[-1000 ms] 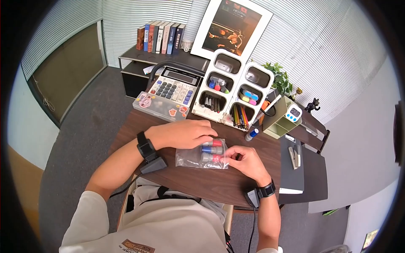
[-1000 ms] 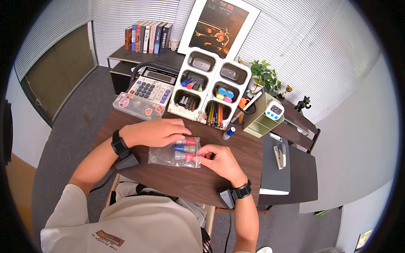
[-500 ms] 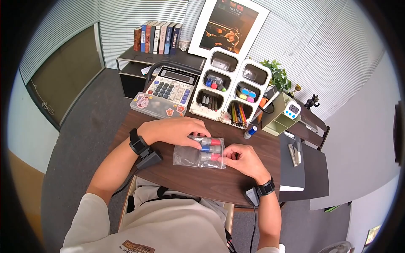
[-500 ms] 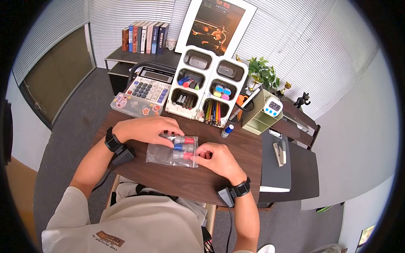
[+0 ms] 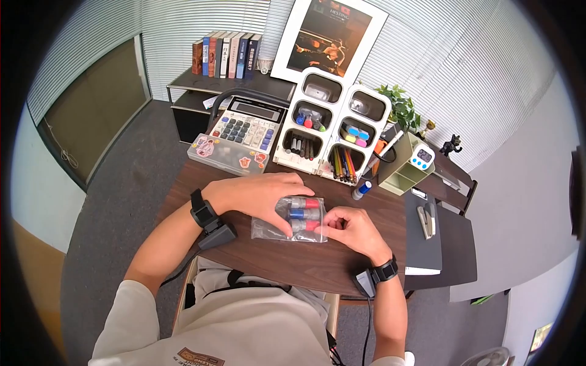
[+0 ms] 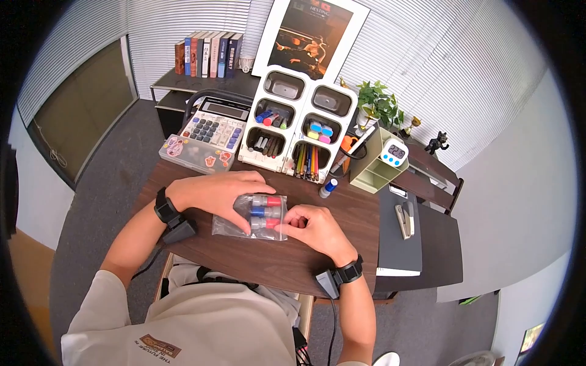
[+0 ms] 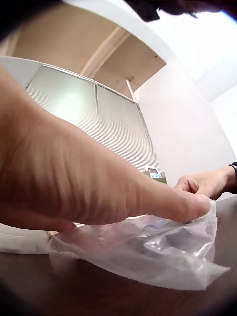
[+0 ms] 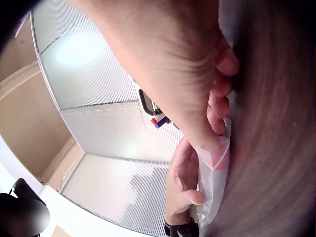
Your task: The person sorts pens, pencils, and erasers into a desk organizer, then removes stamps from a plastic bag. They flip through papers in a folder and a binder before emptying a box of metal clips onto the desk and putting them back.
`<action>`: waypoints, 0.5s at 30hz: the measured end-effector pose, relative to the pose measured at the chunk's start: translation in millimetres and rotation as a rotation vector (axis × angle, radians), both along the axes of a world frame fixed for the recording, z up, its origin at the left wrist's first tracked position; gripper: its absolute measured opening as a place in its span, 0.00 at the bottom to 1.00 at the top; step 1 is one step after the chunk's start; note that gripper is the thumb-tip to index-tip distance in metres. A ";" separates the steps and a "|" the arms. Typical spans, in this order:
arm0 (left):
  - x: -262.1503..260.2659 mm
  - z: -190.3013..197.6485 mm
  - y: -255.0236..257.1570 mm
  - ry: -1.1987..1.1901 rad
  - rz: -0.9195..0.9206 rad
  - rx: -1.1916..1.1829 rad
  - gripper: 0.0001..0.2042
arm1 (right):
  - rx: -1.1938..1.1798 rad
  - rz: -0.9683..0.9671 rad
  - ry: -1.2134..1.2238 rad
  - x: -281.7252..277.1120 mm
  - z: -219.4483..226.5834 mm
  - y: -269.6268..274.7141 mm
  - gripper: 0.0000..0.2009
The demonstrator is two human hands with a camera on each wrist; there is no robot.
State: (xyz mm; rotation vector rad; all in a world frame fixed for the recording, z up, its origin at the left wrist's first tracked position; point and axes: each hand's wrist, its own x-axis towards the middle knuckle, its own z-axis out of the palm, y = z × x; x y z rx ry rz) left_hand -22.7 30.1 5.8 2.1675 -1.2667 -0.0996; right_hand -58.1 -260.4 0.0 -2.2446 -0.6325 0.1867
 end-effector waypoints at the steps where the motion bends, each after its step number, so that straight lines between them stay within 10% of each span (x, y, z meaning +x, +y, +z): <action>1: -0.9 0.7 -1.6 0.031 -0.011 0.018 0.40 | -0.012 0.001 0.014 -0.2 1.6 0.7 0.12; 15: 0.2 -9.6 -6.1 -0.020 -0.009 0.025 0.38 | -0.075 -0.021 -0.056 -1.1 -0.6 6.5 0.17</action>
